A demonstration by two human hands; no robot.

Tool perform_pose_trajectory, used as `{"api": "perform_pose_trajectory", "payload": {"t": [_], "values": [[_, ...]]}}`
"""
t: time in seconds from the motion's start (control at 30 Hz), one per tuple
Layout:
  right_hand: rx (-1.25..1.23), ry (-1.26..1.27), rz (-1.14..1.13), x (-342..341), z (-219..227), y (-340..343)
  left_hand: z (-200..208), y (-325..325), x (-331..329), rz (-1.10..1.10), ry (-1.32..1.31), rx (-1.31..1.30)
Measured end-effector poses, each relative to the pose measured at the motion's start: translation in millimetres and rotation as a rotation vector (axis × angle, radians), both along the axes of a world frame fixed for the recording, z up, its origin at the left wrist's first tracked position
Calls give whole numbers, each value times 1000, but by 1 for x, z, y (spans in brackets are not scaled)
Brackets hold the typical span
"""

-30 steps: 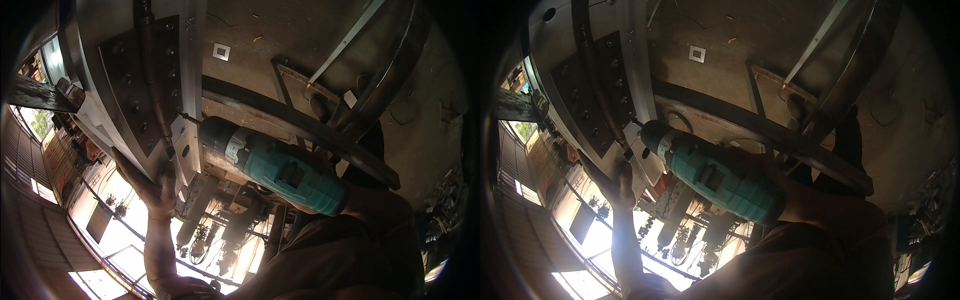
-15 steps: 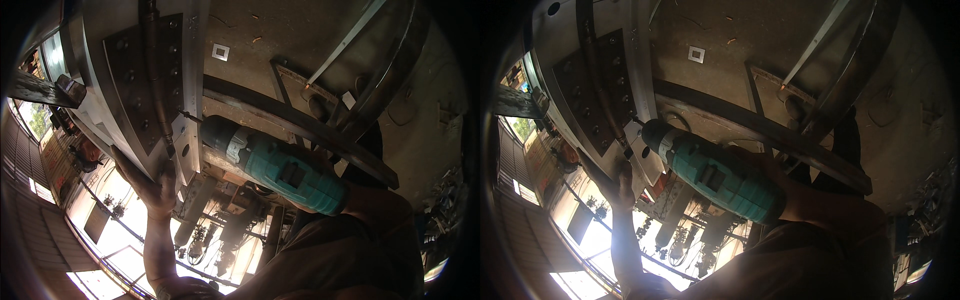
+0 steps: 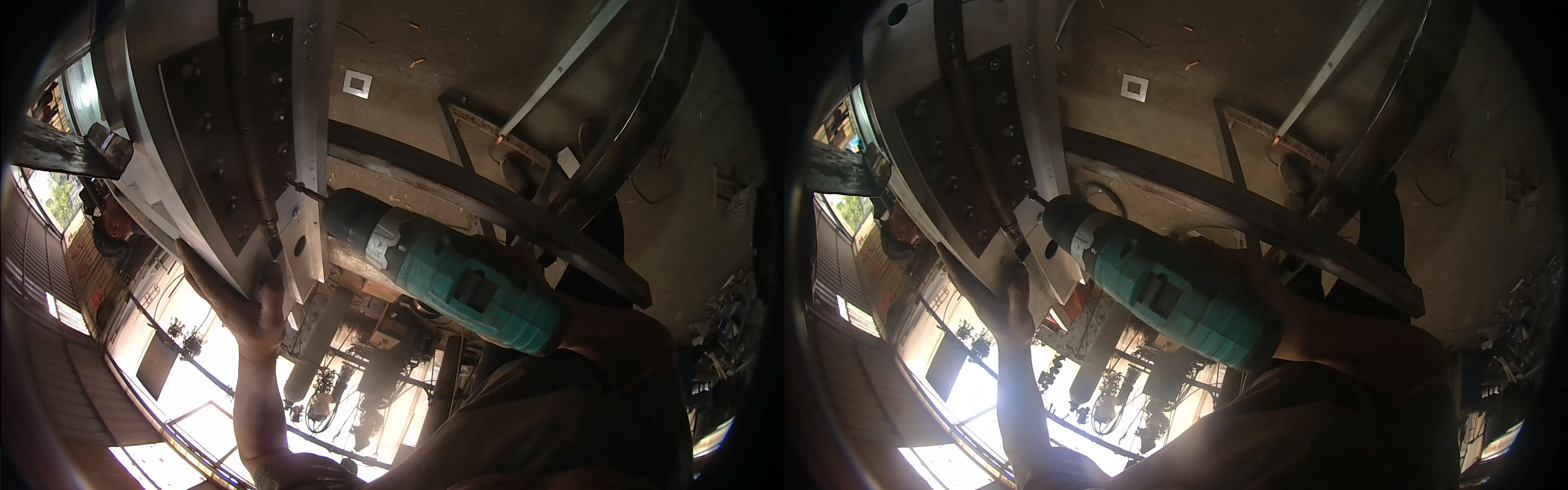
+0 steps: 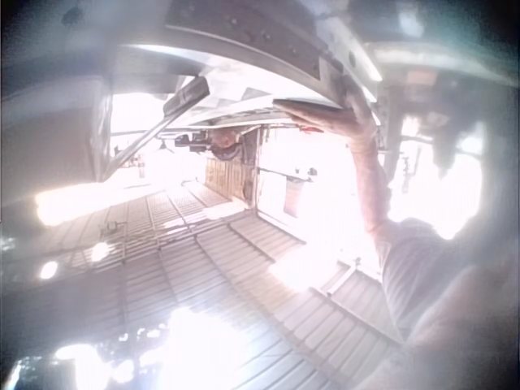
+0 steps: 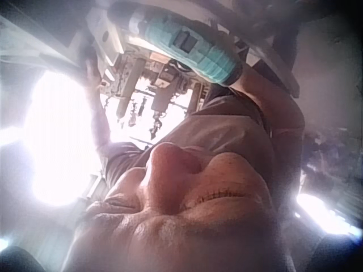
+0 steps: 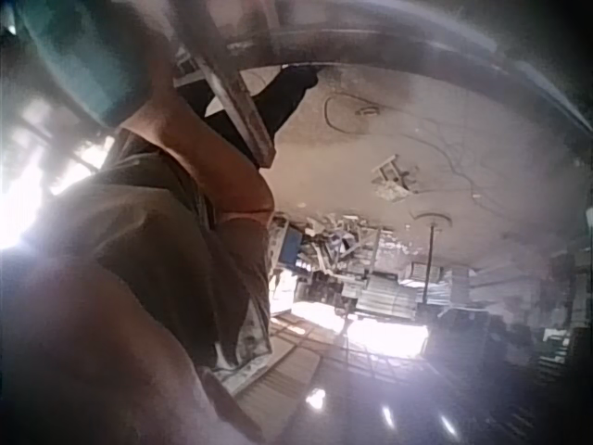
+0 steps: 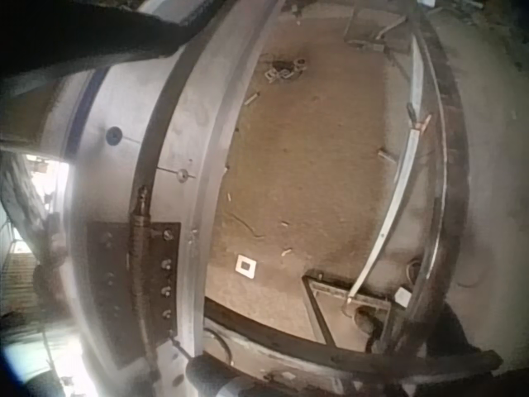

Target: The person uses a cordless drill to fasten screws into a metal frame assembly. They repeatedly pick up screws, align the drill, and drive the screws into pre-drilled holes along the frame's edge.

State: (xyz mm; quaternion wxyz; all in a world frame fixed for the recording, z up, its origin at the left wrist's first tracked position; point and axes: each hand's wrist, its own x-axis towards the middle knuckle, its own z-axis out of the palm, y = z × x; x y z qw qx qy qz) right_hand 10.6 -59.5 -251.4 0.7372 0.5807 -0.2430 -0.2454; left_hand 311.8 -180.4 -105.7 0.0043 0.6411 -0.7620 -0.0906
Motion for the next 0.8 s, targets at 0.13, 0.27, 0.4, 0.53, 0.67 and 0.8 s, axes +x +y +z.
{"api": "perform_pose_trajectory", "payload": {"t": [0.13,0.27,0.4,0.53,0.67,0.8], "values": [[-406,558,162,-2,0,-3,0,0,1,-15,-9,-5],[-457,626,186,-3,1,-10,0,0,1,-17,-17,-6],[-509,669,201,-4,2,-15,2,0,1,-32,-59,-8],[-570,718,215,-4,2,-20,2,0,2,-30,-139,-7],[-603,767,214,-3,3,-24,1,-1,1,-44,-102,-12],[-650,827,214,-3,2,-27,3,2,-2,20,-75,17]]}}
